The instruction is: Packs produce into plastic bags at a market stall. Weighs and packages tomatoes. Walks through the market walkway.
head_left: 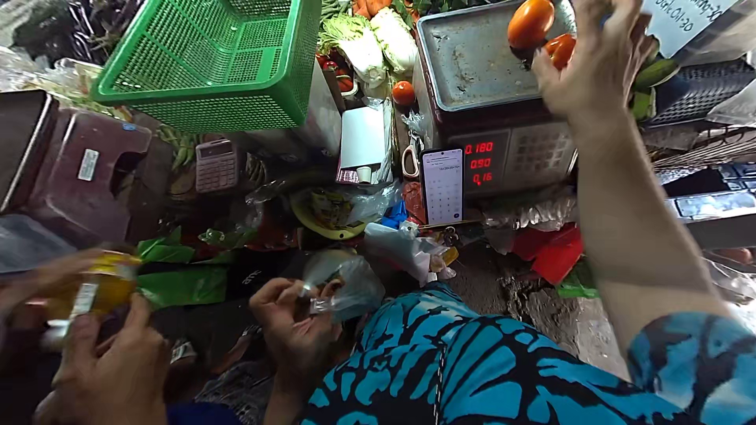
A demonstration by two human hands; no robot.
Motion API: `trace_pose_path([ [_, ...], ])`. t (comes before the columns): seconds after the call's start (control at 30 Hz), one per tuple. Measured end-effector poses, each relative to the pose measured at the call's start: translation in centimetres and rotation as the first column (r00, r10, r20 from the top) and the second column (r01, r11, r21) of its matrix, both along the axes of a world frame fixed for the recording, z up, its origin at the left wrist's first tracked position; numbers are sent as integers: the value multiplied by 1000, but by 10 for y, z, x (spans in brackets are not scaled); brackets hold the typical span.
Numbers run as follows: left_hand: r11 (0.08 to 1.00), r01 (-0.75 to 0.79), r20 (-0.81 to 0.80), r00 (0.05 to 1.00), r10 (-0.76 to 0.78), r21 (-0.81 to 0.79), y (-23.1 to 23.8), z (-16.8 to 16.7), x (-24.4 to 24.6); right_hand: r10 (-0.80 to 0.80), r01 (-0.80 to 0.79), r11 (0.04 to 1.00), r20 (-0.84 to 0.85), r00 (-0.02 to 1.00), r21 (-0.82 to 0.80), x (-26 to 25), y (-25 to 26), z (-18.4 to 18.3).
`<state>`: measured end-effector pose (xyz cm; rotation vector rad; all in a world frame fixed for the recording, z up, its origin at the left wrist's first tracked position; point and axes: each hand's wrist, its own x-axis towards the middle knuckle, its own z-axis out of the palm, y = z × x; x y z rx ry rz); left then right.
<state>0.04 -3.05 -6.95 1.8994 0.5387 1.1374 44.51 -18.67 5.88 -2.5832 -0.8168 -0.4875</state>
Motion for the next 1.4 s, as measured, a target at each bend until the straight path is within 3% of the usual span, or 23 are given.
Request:
trace_pose_path([
  [0.1,977,176,-40,984,-172,122,22,35,-1,14,-49,975,-162,987,-216,63,26,9],
  [0.23,935,212,-285,950,-129,283,34,60,-3,91,-132,960,-172,981,-246,95,41,3],
  [0.3,925,225,-386,917,-95,307,29,71,1,162,-185,978,-206,965,-99,88,43,3],
  [0.37,915,263,-428,897,-114,307,25,77,9,340,-269,931,-317,885,248,51,40,9],
  [0.4,909,282,-445,886,-125,305,22,79,14,503,-311,833,-392,770,458,20,37,12],
  [0.43,904,303,-467,874,-137,302,18,81,19,679,-309,696,-452,579,648,-16,31,10],
  [0.5,894,336,-504,850,-152,296,10,85,29,901,-242,427,-431,39,871,-82,19,-12],
  [0.53,890,345,-522,839,-150,298,7,87,34,893,-241,346,-397,-211,907,-111,15,-26],
  [0.57,884,360,-540,827,-155,298,5,88,37,812,-236,321,-395,-430,917,-134,17,-44],
  [0.6,877,378,-549,819,-167,297,4,89,39,678,-211,368,-416,-605,906,-153,24,-61],
  [0.67,860,422,-578,792,-196,287,2,95,44,435,-150,567,-450,-780,810,-186,41,-82],
  [0.73,839,452,-598,775,-203,302,-2,100,49,395,-44,734,-479,-784,678,-216,54,-75],
  [0.77,827,464,-606,770,-200,317,-3,101,52,463,26,765,-522,-716,643,-229,57,-68],
  [0.8,815,476,-610,767,-200,331,-5,102,55,550,32,755,-606,-574,655,-238,59,-65],
  [0.83,808,485,-614,762,-204,333,-6,102,58,616,-94,725,-704,-354,682,-242,58,-67],
  [0.87,806,489,-611,763,-210,333,-7,102,59,631,-332,710,-771,-91,621,-242,57,-71],
  [0.9,806,486,-594,775,-217,339,-5,104,61,611,-561,695,-780,132,450,-238,56,-69],
  [0.93,805,483,-572,788,-228,345,-2,108,65,566,-721,654,-780,267,228,-231,57,-59],
  [0.97,802,489,-549,798,-250,345,1,112,70,541,-812,580,-776,326,63,-224,59,-46],
  [1.03,800,517,-482,808,-339,305,7,119,80,633,-897,442,-715,297,18,-211,58,-34],
  [1.17,803,582,-344,786,-513,131,9,134,93,737,-982,103,-675,-31,157,-173,62,-5],
  [1.23,796,603,-310,767,-562,49,7,141,96,739,-975,20,-661,-135,221,-162,66,3],
  [1.4,791,543,-358,706,-612,-282,-11,153,101,729,-985,-71,-666,-159,157,-155,65,-4],
])
